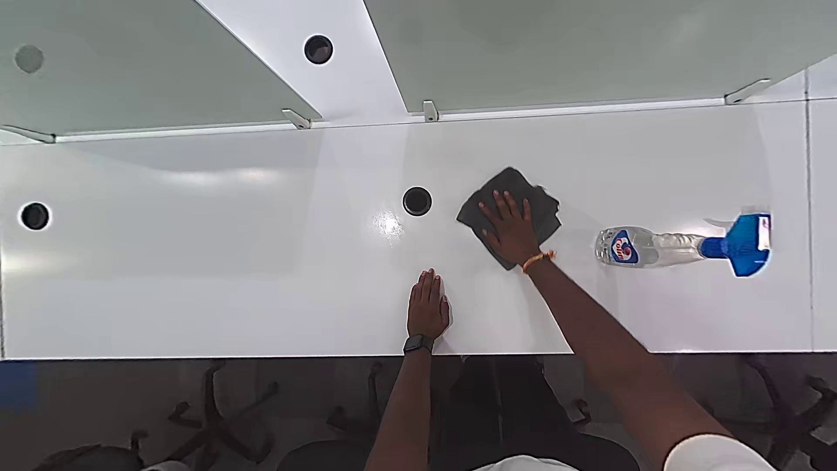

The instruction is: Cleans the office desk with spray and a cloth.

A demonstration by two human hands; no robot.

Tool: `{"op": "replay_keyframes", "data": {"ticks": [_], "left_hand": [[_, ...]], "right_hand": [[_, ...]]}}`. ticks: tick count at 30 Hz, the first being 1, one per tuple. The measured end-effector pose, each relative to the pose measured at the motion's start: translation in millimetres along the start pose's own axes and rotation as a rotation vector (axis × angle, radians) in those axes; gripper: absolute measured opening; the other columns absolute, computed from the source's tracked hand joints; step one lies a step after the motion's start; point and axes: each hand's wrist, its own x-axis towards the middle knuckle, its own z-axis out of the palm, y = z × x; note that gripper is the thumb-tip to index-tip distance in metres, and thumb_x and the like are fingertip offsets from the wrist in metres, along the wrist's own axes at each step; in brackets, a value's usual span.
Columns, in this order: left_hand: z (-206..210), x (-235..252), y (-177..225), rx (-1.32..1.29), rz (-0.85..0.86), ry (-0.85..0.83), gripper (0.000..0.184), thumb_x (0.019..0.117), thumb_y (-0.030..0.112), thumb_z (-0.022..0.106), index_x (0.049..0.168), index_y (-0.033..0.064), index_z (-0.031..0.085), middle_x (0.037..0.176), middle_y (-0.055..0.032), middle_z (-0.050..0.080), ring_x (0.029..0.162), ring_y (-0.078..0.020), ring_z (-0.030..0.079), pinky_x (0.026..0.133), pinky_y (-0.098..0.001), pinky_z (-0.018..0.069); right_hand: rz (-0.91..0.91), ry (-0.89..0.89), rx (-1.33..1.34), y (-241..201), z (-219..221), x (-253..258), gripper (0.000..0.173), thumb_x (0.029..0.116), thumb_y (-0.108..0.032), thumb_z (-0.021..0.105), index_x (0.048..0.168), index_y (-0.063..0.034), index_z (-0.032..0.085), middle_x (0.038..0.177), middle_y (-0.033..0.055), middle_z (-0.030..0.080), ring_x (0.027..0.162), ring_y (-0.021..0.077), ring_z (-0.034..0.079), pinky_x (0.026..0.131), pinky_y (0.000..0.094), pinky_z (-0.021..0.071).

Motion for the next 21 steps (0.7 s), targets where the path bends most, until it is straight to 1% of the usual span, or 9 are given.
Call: {"op": "replay_keyframes", "data": {"ticks": [4,8,11,13,15,16,18,19,21], "left_hand": [[-2,2,0,0.001,0.011,-0.003,0.057,0.1012,0.032,0.035,0.149,0.0054,0.051,0.16,-0.0164,0.043,0.151,-0.0325,0.036,0.122,-0.0488,0.0293],[-2,1,1,-0.009,0.017,0.014,0.057,0.1007,0.033,0.037,0.148,0.0044,0.052,0.159,-0.0162,0.044,0.15,-0.0331,0.037,0.122,-0.0496,0.0301],[-3,2,1,-0.011,0.012,0.015,0.057,0.1005,0.033,0.037,0.147,0.0041,0.053,0.159,-0.0158,0.044,0.15,-0.0333,0.037,0.122,-0.0494,0.0303],[-2,2,0,-0.012,0.009,0.011,0.057,0.1007,0.033,0.037,0.148,0.0049,0.053,0.159,-0.0154,0.044,0.15,-0.0328,0.037,0.122,-0.0492,0.0303],[-1,2,0,-0.024,0.011,0.019,0.056,0.1008,0.033,0.037,0.147,0.0049,0.053,0.159,-0.0158,0.044,0.15,-0.0327,0.037,0.122,-0.0492,0.0306],[-1,2,0,-0.03,0.012,0.028,0.056,0.1007,0.032,0.038,0.147,0.0049,0.054,0.158,-0.0159,0.045,0.15,-0.0328,0.037,0.122,-0.0492,0.0309],[-3,2,1,-0.046,0.001,0.024,0.055,0.1006,0.032,0.039,0.147,0.005,0.054,0.158,-0.0152,0.045,0.15,-0.0327,0.037,0.122,-0.0493,0.031],[-6,3,2,-0.059,-0.008,0.002,0.055,0.1006,0.031,0.04,0.147,0.0049,0.053,0.159,-0.015,0.044,0.151,-0.0328,0.036,0.122,-0.0496,0.0303],[-11,3,4,-0.095,-0.017,-0.033,0.057,0.0966,0.028,0.043,0.148,0.0037,0.052,0.16,-0.0156,0.043,0.15,-0.0338,0.036,0.122,-0.0506,0.0291]], "right_hand": [[0.107,-0.047,0.01,-33,20,-113,0.057,0.1047,-0.054,0.031,0.16,-0.0423,0.03,0.172,0.0043,0.017,0.159,0.0332,0.01,0.12,0.0735,0.0073],[0.139,-0.025,0.127,-75,43,-222,0.051,0.1032,-0.04,0.038,0.153,-0.0387,0.046,0.168,0.0068,0.03,0.156,0.037,0.022,0.117,0.0765,0.012],[0.148,0.016,0.524,-103,40,-267,0.046,0.1026,-0.027,0.037,0.142,-0.0243,0.061,0.163,0.0029,0.042,0.156,0.0293,0.026,0.122,0.0691,0.0086],[0.2,0.067,0.996,-115,14,-277,0.047,0.1078,-0.028,0.034,0.14,-0.0054,0.06,0.152,0.0045,0.054,0.149,0.0169,0.04,0.128,0.0468,0.0205],[0.352,0.082,1.417,-125,-36,-275,0.05,0.1089,-0.037,0.041,0.138,0.0,0.055,0.132,0.0001,0.067,0.125,0.0037,0.059,0.113,0.0268,0.0459],[0.431,0.061,1.546,-127,-62,-272,0.05,0.1088,-0.037,0.041,0.141,-0.0004,0.049,0.129,-0.0026,0.067,0.12,-0.0004,0.061,0.108,0.0225,0.0486],[0.588,0.066,1.649,-127,-97,-258,0.047,0.1102,-0.033,0.035,0.144,-0.0021,0.043,0.128,-0.0036,0.066,0.116,-0.0054,0.059,0.103,0.0166,0.0485],[0.682,0.109,1.643,-127,-106,-245,0.046,0.1119,-0.026,0.027,0.144,0.0012,0.043,0.127,0.0016,0.064,0.113,-0.0041,0.058,0.099,0.016,0.0477],[0.772,0.234,1.674,-115,-96,-213,0.054,0.1129,-0.034,0.018,0.142,-0.0019,0.05,0.127,0.0084,0.067,0.112,0.0057,0.063,0.097,0.026,0.0525]]}}
